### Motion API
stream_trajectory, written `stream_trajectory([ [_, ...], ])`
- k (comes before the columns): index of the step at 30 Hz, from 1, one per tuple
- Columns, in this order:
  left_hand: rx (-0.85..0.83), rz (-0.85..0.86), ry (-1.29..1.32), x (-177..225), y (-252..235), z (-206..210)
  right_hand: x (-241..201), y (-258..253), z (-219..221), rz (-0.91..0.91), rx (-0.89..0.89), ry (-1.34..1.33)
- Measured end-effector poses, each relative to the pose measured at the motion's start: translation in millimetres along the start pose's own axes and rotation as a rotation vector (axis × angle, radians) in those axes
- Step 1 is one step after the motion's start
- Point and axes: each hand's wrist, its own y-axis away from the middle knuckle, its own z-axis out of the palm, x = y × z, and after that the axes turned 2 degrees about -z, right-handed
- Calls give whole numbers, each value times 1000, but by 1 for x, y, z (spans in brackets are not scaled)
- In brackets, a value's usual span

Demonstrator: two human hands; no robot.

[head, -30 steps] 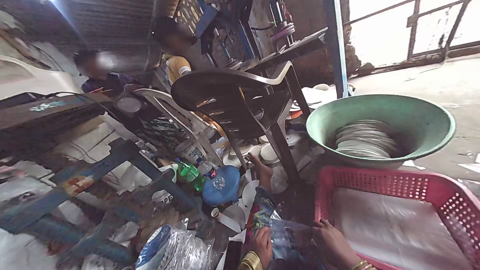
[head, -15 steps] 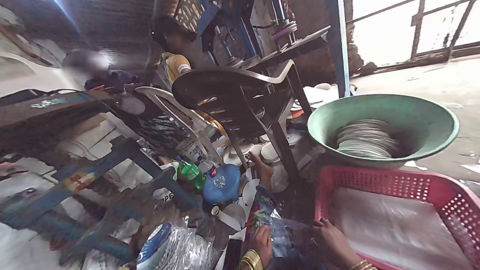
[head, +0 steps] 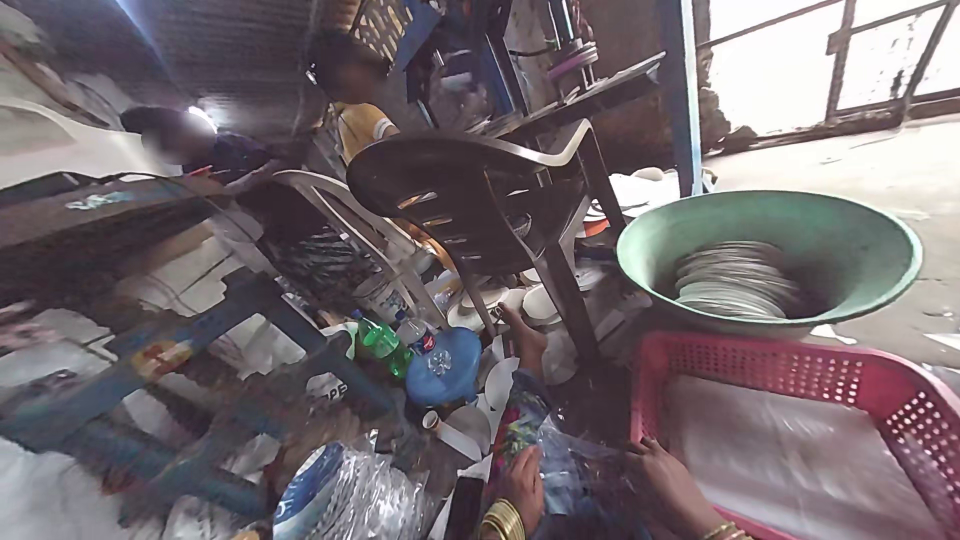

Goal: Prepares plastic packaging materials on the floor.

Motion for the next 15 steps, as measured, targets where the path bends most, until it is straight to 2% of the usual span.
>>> stream_trajectory([
  [15,-25,45,-14,-3,-1,-1,-2,3,-1,-10,30,-7],
])
